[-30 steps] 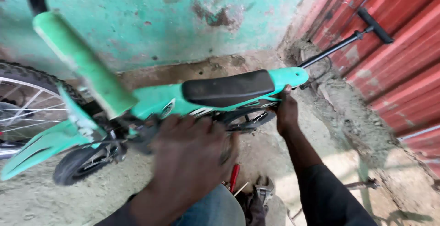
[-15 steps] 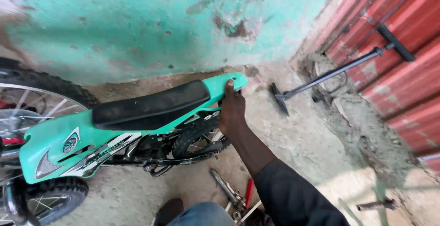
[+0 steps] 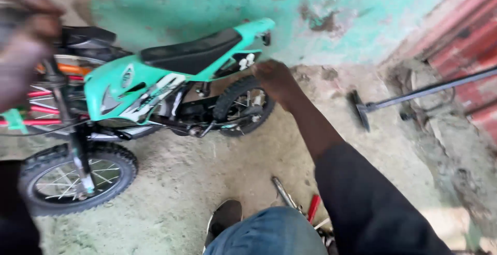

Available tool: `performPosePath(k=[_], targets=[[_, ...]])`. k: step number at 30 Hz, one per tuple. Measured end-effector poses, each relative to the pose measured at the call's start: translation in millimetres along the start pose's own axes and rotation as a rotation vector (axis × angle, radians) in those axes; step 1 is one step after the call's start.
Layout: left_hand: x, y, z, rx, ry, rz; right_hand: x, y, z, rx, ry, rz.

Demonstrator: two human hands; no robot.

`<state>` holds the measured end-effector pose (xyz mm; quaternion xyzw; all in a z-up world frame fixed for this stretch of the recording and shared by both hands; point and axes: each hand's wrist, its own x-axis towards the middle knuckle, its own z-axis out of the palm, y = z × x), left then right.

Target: The person uses a screwdriver to loosen and remove bolts from the seat post and front fork of a teal mini dirt bike. They then lift the bike to inspect the underside and remove the front wheel. Finally, they reassemble the bike by reattaching the front wheel and handlebars.

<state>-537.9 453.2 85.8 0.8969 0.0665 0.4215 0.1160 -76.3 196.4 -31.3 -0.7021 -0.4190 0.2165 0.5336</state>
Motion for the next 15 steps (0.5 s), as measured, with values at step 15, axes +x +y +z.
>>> performPosePath(k=[15], targets=[[85.7,233.8,39.5,0.663,0.254,0.153,-160.4,-69.0,-136.1,-0.13,-0.35,0.507]])
